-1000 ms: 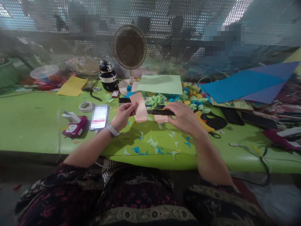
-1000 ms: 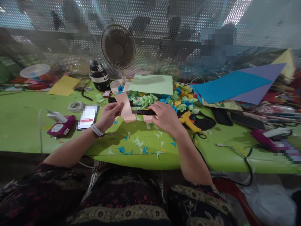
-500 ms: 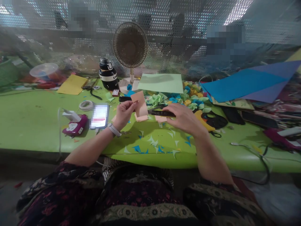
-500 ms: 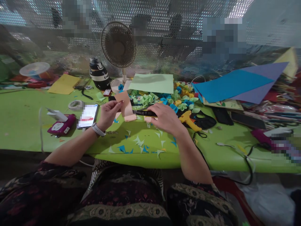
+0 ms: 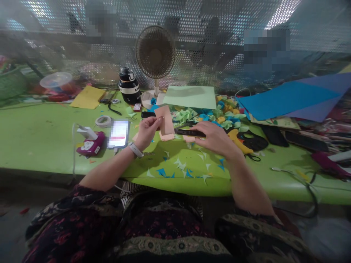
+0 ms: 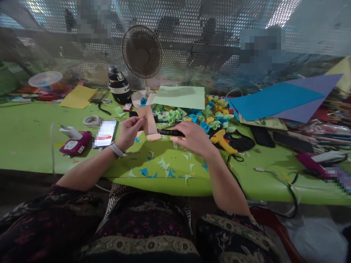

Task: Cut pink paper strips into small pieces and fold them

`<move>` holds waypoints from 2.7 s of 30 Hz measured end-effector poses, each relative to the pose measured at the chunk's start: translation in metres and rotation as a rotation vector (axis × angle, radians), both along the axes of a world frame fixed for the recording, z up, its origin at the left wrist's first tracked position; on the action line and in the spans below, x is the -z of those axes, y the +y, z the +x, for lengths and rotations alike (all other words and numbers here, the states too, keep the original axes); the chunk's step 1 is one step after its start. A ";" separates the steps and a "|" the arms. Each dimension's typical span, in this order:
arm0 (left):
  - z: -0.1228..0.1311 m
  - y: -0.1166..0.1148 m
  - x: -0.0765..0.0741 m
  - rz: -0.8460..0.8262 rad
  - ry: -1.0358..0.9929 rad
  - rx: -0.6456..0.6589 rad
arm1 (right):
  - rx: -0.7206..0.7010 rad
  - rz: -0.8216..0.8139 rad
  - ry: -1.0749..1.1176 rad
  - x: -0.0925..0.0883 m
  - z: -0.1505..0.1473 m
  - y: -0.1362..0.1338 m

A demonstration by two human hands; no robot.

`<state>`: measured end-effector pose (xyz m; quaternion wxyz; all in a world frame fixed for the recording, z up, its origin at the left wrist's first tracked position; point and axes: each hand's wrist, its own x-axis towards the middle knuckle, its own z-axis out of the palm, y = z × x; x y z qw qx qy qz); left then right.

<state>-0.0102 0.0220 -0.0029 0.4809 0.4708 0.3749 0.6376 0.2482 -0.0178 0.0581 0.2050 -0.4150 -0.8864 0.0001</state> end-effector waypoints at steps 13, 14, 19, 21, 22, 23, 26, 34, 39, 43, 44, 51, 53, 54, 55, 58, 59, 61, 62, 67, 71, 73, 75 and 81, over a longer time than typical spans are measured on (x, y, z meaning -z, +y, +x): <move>0.002 -0.001 -0.008 -0.076 -0.010 0.056 | 0.056 0.141 -0.039 0.009 -0.006 0.006; 0.002 -0.001 -0.007 -0.080 -0.009 0.058 | 0.049 0.140 -0.039 0.009 -0.006 0.006; 0.000 0.000 -0.008 -0.112 0.007 0.066 | -0.029 0.101 0.004 0.010 -0.002 0.009; -0.001 0.001 -0.007 -0.109 0.000 0.056 | -0.035 0.086 0.022 0.010 -0.001 0.009; -0.001 0.002 -0.006 -0.107 -0.006 0.051 | -0.025 0.083 0.025 0.010 0.000 0.009; -0.001 0.002 -0.005 -0.106 -0.011 0.050 | -0.013 0.081 0.026 0.010 -0.001 0.009; 0.000 0.003 -0.004 -0.112 -0.012 0.053 | -0.006 0.053 0.019 0.012 -0.006 0.008; 0.003 0.001 -0.007 -0.122 -0.051 0.019 | -0.025 0.000 0.047 0.016 -0.014 0.007; 0.001 0.003 -0.003 -0.109 -0.059 0.031 | -0.032 -0.028 0.062 0.013 -0.010 0.008; -0.002 0.005 -0.002 -0.104 -0.083 0.035 | -0.197 -0.193 -0.014 0.013 -0.010 0.008; -0.002 0.006 -0.002 -0.109 -0.090 0.036 | -0.226 -0.254 -0.054 0.014 -0.012 0.007; 0.003 -0.002 -0.005 -0.187 -0.027 0.070 | -0.260 -0.482 -0.221 0.020 -0.022 0.001; 0.006 -0.005 -0.003 -0.192 -0.003 0.086 | -0.205 -0.483 -0.133 0.019 -0.024 0.000; 0.007 -0.006 -0.002 -0.194 0.007 0.098 | -0.143 -0.470 -0.061 0.019 -0.026 0.000; 0.008 -0.008 0.000 -0.192 0.020 0.112 | -0.069 -0.450 0.022 0.019 -0.028 0.000; 0.011 -0.013 0.004 -0.165 0.076 0.167 | 0.088 -0.402 0.266 0.022 -0.035 0.001; 0.011 -0.014 0.004 -0.156 0.097 0.188 | 0.098 -0.408 0.328 0.024 -0.037 0.001; 0.011 -0.014 0.004 -0.146 0.125 0.212 | 0.077 -0.476 0.430 0.024 -0.039 0.002; 0.011 -0.013 0.004 -0.142 0.124 0.206 | 0.065 -0.524 0.474 0.023 -0.038 0.002; 0.003 -0.003 -0.003 -0.133 0.028 0.062 | 0.005 -0.822 0.360 0.008 -0.022 0.003; 0.002 0.000 -0.004 -0.151 0.019 0.059 | 0.086 -0.680 -0.089 0.005 -0.017 0.004; 0.003 -0.001 -0.002 -0.156 0.026 0.087 | 0.169 -0.504 -0.091 0.004 -0.018 0.000; 0.003 -0.002 0.001 -0.164 0.031 0.109 | 0.184 -0.408 0.183 -0.003 -0.021 -0.010; 0.004 -0.003 0.007 -0.172 0.028 0.131 | -0.632 -1.117 0.676 -0.073 -0.038 -0.089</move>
